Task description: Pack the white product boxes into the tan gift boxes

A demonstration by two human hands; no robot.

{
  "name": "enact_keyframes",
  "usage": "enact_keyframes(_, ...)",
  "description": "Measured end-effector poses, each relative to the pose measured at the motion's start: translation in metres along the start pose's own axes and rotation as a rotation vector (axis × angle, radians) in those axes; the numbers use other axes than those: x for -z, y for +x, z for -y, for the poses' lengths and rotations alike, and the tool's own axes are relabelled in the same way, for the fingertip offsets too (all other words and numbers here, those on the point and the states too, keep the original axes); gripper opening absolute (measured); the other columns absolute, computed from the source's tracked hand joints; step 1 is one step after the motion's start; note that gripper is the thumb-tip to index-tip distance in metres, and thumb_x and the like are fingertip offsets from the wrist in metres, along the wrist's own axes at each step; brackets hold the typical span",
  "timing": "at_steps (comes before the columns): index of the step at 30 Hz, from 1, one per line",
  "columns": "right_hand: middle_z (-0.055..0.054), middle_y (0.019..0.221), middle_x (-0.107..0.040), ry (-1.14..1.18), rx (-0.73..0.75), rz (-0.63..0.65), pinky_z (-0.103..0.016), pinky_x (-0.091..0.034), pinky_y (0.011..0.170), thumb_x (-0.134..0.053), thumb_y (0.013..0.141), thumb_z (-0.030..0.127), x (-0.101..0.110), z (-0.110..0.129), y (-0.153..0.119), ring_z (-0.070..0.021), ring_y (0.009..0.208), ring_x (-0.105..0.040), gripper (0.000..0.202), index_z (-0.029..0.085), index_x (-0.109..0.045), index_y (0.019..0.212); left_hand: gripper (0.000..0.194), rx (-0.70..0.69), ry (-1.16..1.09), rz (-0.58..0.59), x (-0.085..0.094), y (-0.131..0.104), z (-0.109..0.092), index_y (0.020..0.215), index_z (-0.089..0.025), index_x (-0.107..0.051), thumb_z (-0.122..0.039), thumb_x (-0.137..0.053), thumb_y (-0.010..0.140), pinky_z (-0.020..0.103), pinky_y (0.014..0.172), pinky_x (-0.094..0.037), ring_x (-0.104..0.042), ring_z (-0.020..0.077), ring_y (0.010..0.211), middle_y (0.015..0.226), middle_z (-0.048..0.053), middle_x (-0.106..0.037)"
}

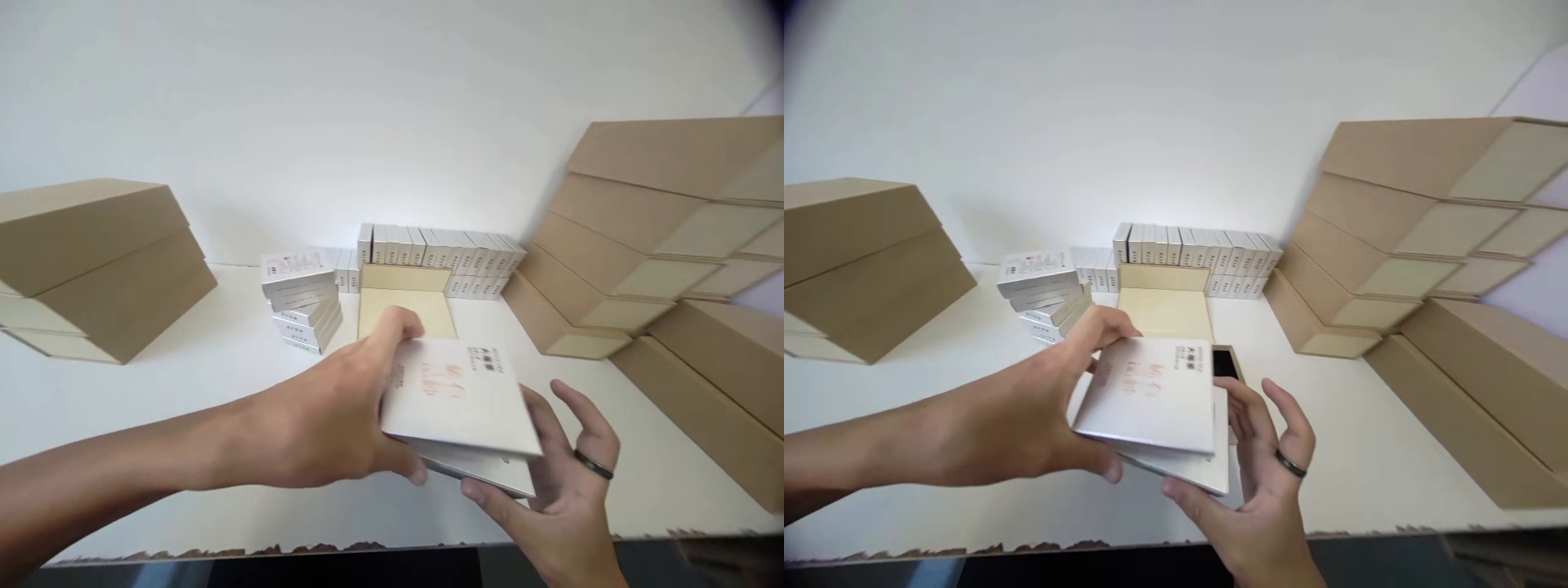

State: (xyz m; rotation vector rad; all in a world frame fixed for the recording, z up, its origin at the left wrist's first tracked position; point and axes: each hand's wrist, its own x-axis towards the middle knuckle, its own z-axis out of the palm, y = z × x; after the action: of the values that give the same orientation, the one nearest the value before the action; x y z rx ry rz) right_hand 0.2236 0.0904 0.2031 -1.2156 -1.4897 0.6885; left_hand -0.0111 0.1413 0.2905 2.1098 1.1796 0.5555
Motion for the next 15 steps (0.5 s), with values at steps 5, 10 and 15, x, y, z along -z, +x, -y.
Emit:
enact_keyframes(5, -0.011, 0.144, -0.037, -0.14, -0.033, -0.134, -0.049, -0.057, 0.096, -0.076, 0.079, 0.035, 0.042, -0.014, -0.023, -0.033, 0.131, -0.046, 0.067, 0.032, -0.038, 0.134, 0.074, 0.187, 0.173, -0.027, 0.002, 0.001, 0.024, 0.12, -0.033, -0.035, -0.038, -0.082, 0.062, 0.031, 0.055, -0.055, -0.068, 0.0253, 0.081, 0.104, 0.003, -0.064)
enact_keyframes(10, -0.009, 0.14, -0.041, -0.151, 0.019, -0.197, -0.046, -0.056, 0.099, -0.074, 0.082, 0.028, 0.053, -0.016, -0.032, -0.0299, 0.14, -0.035, 0.059, 0.028, -0.045, 0.134, 0.068, 0.228, 0.231, 0.13, -0.013, 0.017, 0.036, 0.115, -0.03, -0.042, -0.041, -0.082, 0.061, 0.036, 0.067, -0.053, -0.062, 0.0263, 0.087, 0.108, 0.004, -0.06)
enact_keyframes(15, -0.012, 0.143, -0.038, -0.345, 0.027, -0.155, -0.052, -0.056, 0.097, -0.068, 0.087, 0.036, 0.052, -0.014, -0.03, -0.0323, 0.134, -0.042, 0.06, 0.031, -0.038, 0.138, 0.066, 0.146, 0.306, 0.27, -0.018, 0.034, 0.042, 0.112, -0.024, -0.048, -0.058, -0.078, 0.063, 0.041, 0.082, -0.048, -0.053, 0.0331, 0.107, 0.111, 0.008, -0.059)
